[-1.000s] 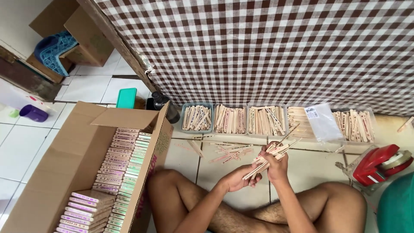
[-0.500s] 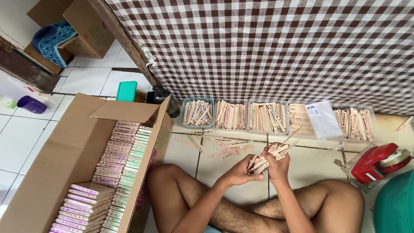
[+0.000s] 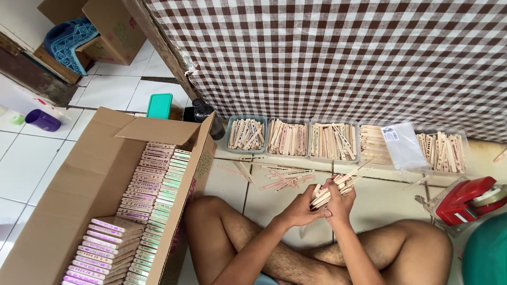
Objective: Sorting and packaging wooden sticks into small plastic bags from a large container.
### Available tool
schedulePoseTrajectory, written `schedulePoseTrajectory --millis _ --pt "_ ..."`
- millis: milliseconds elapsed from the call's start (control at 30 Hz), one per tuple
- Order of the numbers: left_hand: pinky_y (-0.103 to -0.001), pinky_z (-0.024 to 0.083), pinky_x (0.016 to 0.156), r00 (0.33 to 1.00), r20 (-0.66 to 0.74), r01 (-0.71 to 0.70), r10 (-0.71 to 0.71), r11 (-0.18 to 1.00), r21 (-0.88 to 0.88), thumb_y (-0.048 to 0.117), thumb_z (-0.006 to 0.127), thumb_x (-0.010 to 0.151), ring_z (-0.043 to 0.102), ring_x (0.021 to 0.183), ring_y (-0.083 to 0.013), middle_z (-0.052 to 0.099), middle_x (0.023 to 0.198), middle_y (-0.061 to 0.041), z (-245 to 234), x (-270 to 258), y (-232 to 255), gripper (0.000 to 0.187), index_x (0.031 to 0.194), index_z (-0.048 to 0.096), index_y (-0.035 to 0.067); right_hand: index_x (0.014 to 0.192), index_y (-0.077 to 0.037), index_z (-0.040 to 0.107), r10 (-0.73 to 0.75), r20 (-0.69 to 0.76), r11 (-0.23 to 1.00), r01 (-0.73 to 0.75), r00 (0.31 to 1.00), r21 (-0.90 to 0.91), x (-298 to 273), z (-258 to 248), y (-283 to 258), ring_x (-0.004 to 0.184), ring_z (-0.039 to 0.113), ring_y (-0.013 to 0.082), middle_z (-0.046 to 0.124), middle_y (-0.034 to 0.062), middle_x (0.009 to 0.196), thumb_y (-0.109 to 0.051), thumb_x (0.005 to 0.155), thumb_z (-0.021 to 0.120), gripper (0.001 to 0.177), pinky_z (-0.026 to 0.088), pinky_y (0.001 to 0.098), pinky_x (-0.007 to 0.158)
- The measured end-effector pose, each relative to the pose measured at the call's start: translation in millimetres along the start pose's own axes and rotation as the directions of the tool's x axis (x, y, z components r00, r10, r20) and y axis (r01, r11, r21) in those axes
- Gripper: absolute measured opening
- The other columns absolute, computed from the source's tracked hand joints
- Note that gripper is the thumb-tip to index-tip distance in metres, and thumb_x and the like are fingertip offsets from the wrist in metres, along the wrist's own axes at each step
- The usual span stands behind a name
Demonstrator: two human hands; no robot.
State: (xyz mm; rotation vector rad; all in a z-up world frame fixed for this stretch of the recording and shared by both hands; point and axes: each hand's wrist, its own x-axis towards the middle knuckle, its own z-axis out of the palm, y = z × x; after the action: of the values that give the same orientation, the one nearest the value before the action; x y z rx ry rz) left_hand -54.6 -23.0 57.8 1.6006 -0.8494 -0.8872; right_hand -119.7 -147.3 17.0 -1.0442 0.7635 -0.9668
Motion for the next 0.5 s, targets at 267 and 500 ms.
schedulePoseTrajectory --millis 267,500 --pt "-0.050 0.050 0.072 0.997 0.028 -0.074 0.072 0.991 0.111 0.026 0.052 0.109 0.065 0.072 -0.0397 0.063 0.075 -0.021 2 9 -28 0.030 0.132 0.056 0.008 0.106 -0.006 0.061 -0.074 -0.024 0.994 0.076 0.997 0.080 33 -27 0 0.058 0.066 0.0179 0.060 0.0092 0.073 -0.005 0.088 0.072 0.022 0.056 0.0291 0.055" --pt "-0.029 0.043 0.061 0.981 -0.194 -0.017 -0.009 0.991 -0.135 0.038 0.037 0.111 0.048 0.060 -0.0139 0.049 0.068 0.000 1 18 -37 0.034 0.117 0.061 0.016 0.103 -0.002 0.059 0.078 0.186 0.991 -0.056 0.979 -0.121 -3 -18 -33 0.061 0.065 0.0186 0.062 0.0097 0.076 -0.006 0.080 0.077 0.029 0.060 0.0353 0.056"
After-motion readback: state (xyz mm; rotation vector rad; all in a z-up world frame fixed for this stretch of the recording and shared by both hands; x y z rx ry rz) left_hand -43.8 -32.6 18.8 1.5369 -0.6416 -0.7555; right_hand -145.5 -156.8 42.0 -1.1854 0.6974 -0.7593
